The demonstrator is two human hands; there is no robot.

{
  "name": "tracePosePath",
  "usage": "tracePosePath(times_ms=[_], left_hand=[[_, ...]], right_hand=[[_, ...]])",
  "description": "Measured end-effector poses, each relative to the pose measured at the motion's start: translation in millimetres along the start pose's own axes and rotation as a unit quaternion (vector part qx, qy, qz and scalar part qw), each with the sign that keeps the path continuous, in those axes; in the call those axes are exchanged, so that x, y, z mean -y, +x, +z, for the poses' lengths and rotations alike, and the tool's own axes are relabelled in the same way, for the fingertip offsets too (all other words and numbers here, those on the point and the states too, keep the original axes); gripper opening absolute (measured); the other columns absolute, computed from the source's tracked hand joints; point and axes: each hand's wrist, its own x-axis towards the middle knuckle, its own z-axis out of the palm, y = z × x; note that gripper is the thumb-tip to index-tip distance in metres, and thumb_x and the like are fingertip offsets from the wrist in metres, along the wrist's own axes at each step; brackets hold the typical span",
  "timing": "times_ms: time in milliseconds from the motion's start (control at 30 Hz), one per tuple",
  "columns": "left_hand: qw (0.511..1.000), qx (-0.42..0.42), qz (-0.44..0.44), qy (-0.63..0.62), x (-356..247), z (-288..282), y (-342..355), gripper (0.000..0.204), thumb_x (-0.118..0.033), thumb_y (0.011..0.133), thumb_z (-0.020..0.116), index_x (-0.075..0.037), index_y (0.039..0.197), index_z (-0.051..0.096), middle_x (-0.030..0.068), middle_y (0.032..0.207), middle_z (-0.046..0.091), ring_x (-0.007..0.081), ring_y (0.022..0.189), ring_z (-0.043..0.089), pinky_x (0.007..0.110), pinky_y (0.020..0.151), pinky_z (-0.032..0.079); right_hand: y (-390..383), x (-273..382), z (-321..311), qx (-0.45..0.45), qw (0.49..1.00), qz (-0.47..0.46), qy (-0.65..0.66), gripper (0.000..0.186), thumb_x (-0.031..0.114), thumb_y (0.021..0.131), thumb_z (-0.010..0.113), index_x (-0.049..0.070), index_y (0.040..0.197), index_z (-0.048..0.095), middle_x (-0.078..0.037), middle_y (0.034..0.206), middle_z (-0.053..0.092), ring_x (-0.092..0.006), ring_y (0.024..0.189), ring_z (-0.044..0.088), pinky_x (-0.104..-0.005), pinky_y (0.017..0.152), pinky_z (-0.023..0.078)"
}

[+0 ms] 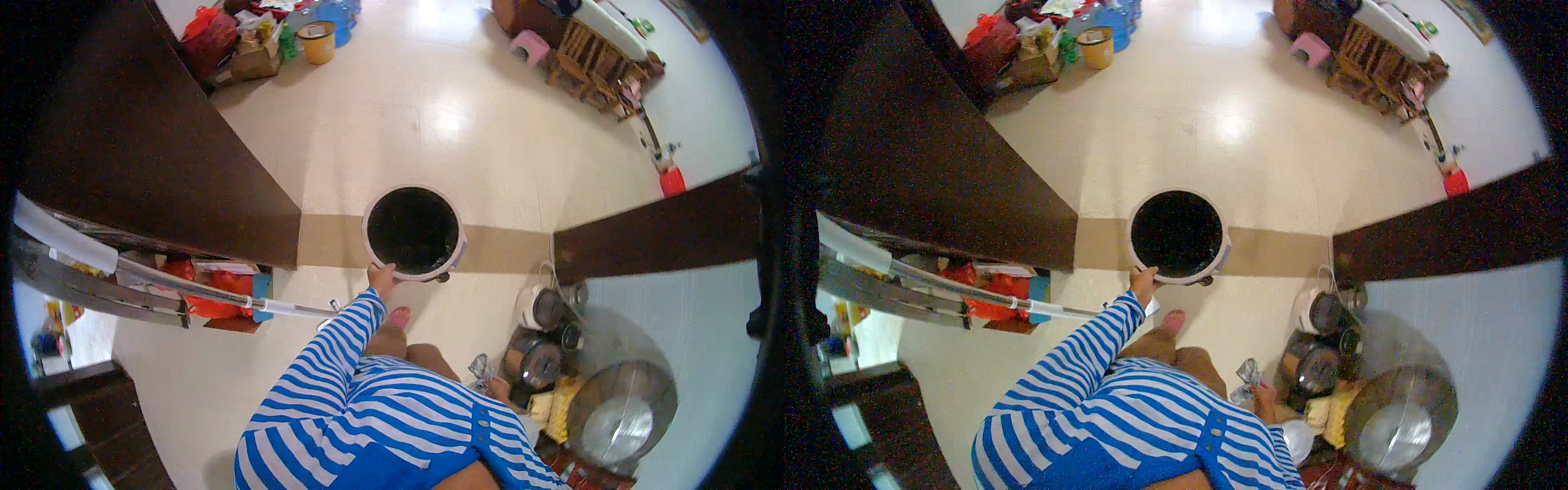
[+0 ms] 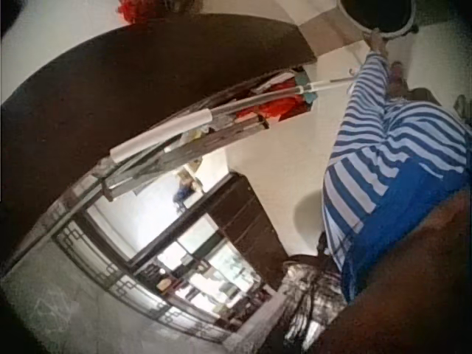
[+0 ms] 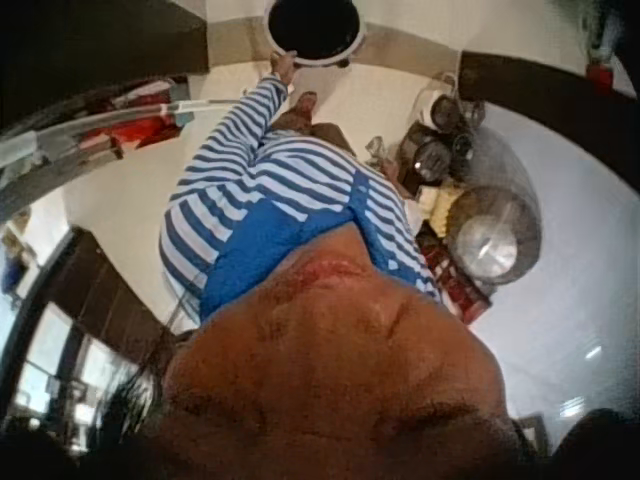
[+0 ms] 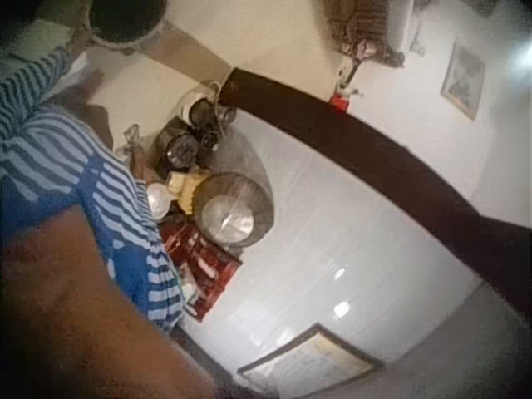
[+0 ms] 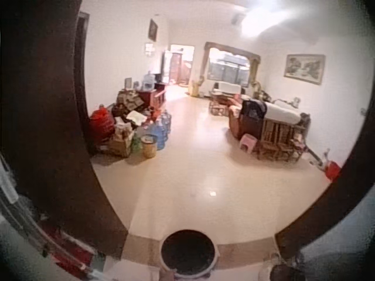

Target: The person wrings a mop in a bucket, then mops the tiled floor in a living area and kitchen. They briefly pick up a small piece of debris and place it into a bucket before resuming mopping.

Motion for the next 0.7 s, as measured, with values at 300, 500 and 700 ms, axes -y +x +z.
tracePosePath(times_ms=[300, 500, 700], left_hand=[[0.982, -0.114, 0.014, -0.148, -71, 45, 80, 0.041, 0.001, 0.079, 0.053, -0.005, 0.117, 0.039, 0.0178, 0.113, 0.047, 0.0339, 0.1, 0.053, 0.05, 0.078, 0.051], [0.947, -0.234, 0.032, -0.217, -107, 69, 157, 0.04, -0.001, 0.08, 0.052, -0.001, 0.119, 0.04, 0.0187, 0.113, 0.048, 0.0349, 0.098, 0.055, 0.046, 0.078, 0.053], [0.944, -0.279, 0.111, -0.138, -123, 66, 238, 0.032, -0.005, 0.077, 0.062, 0.003, 0.107, 0.052, 0.0207, 0.105, 0.055, 0.0307, 0.105, 0.052, 0.043, 0.085, 0.049]], right_hand=[[114, 219, -2, -0.001, 1.0, 0.007, -0.028, 0.036, 0.004, 0.071, 0.067, 0.002, 0.105, 0.059, -0.005, 0.074, 0.06, -0.0162, 0.064, 0.056, -0.0299, 0.045, 0.043], [215, 346, 24, -0.001, 0.999, -0.029, -0.036, 0.025, 0.008, 0.072, 0.062, -0.002, 0.095, 0.062, -0.008, 0.074, 0.061, -0.0183, 0.054, 0.055, -0.0291, 0.047, 0.043], [277, 479, 55, 0.108, 0.993, -0.012, -0.052, 0.031, 0.009, 0.071, 0.056, 0.004, 0.101, 0.059, -0.007, 0.084, 0.059, -0.0187, 0.071, 0.056, -0.0324, 0.057, 0.046]])
